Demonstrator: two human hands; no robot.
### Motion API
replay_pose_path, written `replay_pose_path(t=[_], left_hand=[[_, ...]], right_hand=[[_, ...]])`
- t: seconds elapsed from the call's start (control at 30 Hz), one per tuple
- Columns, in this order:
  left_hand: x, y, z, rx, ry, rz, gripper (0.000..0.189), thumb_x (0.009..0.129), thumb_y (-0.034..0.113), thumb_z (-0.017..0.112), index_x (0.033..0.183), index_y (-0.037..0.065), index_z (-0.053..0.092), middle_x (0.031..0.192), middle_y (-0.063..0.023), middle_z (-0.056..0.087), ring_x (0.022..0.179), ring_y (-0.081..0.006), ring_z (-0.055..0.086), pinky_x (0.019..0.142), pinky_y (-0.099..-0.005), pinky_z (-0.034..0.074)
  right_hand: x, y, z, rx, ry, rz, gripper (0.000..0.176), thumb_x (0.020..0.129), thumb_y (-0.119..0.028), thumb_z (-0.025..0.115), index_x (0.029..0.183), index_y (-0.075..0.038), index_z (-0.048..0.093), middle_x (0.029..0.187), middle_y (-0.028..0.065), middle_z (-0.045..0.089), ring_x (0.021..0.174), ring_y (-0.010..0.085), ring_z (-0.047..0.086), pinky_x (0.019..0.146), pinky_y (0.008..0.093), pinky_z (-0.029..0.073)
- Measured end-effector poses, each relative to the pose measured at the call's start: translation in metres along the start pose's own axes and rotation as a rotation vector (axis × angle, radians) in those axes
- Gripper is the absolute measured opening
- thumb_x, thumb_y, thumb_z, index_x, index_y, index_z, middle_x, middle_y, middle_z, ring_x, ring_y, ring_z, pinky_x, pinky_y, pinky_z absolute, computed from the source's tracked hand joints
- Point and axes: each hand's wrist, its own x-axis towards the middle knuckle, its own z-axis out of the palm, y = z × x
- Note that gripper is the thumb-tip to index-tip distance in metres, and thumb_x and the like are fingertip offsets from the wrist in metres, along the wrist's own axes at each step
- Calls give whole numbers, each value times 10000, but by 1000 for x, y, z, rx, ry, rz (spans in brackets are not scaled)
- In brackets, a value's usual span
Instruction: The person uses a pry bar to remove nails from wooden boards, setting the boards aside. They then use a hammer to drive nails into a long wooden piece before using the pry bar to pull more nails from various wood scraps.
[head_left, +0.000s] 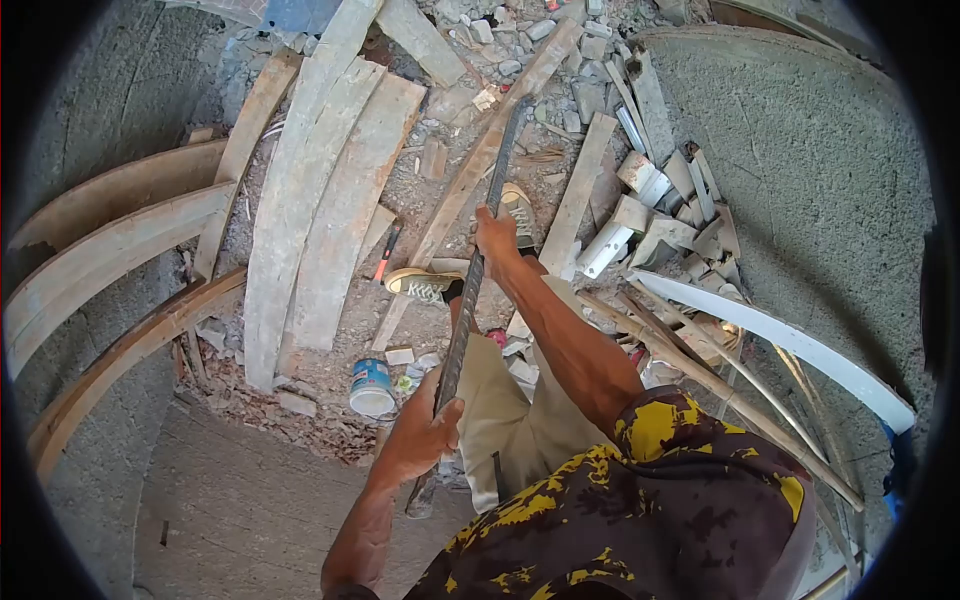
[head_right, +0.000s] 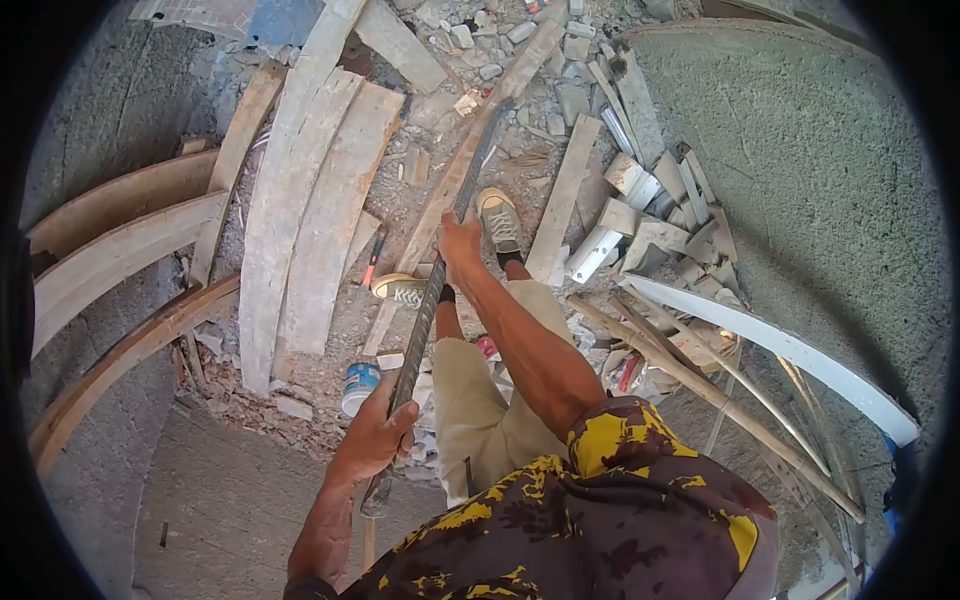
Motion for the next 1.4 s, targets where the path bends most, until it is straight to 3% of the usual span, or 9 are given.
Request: replay_pose_path(t=[0.07, 0.23, 0.57, 0.8, 0.9, 1.03, 1.13, 1.27, 1.4], left_hand=[[-15, 35, 6, -130, -75, 75, 465, 927, 239, 516, 1288, -12, 367, 669, -5, 456, 516, -86, 479, 429, -242, 408], [-20, 81, 52, -210, -111, 88, 543, 938, 143, 445, 1407, -10, 218, 730, -50, 506, 542, -121, 525, 483, -282, 464], [-20, 182, 168, -880, -195, 214, 350, 885, 128, 503, 1117, -11, 280, 868, -101, 451, 692, -171, 564, 548, -317, 492], [8, 257, 215, -1083, -279, 322, 418, 886, 160, 521, 1119, -48, 243, 947, -134, 455, 776, -186, 567, 572, -338, 505], [16, 280, 231, -854, -147, 323, 604, 884, 169, 523, 1257, -104, 134, 1088, -202, 443, 882, -208, 551, 628, -340, 548], [35, 291, 257, -885, -161, 346, 940, 880, 160, 508, 1348, -74, -272, 1298, -263, 274, 1021, -252, 490, 792, -368, 585], [34, 290, 256, -902, -102, 365, 820, 879, 160, 518, 1370, -89, -90, 1211, -233, 368, 972, -238, 523, 756, -367, 587], [-2, 259, 212, -1321, -405, 338, 375, 880, 100, 531, 1147, 27, 278, 934, -123, 471, 776, -229, 618, 681, -374, 575], [-20, 193, 164, -1239, -446, 146, 249, 894, 127, 507, 1076, 45, 358, 931, -97, 506, 688, -219, 610, 559, -394, 550]], right_hand=[[7, -26, -1, 41, -21, 54, 155, 929, -190, 521, 945, -44, 474, 631, 20, 443, 439, 131, 416, 357, 284, 366], [30, -61, -32, -92, -62, 145, 141, 881, -118, 525, 758, -51, 507, 581, 27, 465, 420, 112, 427, 359, 241, 391], [55, -175, -99, -102, -470, 491, 178, 928, -109, 454, 755, -72, 435, 557, -29, 420, 421, 52, 401, 363, 180, 378], [42, -261, -94, -552, -410, 457, 121, 914, -124, 449, 829, -45, 415, 606, -16, 443, 449, 54, 439, 374, 192, 404], [28, -286, -92, -707, -434, 477, 123, 918, -148, 452, 877, -36, 423, 614, -5, 463, 455, 56, 454, 368, 193, 412], [48, -288, -114, -749, -496, 356, 168, 901, -177, 502, 856, -33, 429, 626, 6, 515, 437, 37, 478, 350, 159, 422], [51, -277, -125, -505, -457, 312, 160, 893, -164, 500, 855, -25, 429, 631, 22, 526, 432, 47, 483, 351, 158, 426], [15, -257, -113, -179, -334, 320, 97, 869, -103, 492, 853, -12, 461, 662, 65, 536, 470, 93, 505, 390, 173, 447], [11, -187, -97, 101, -251, 248, 92, 882, -99, 490, 857, -13, 473, 663, 83, 538, 469, 126, 508, 392, 217, 455]])
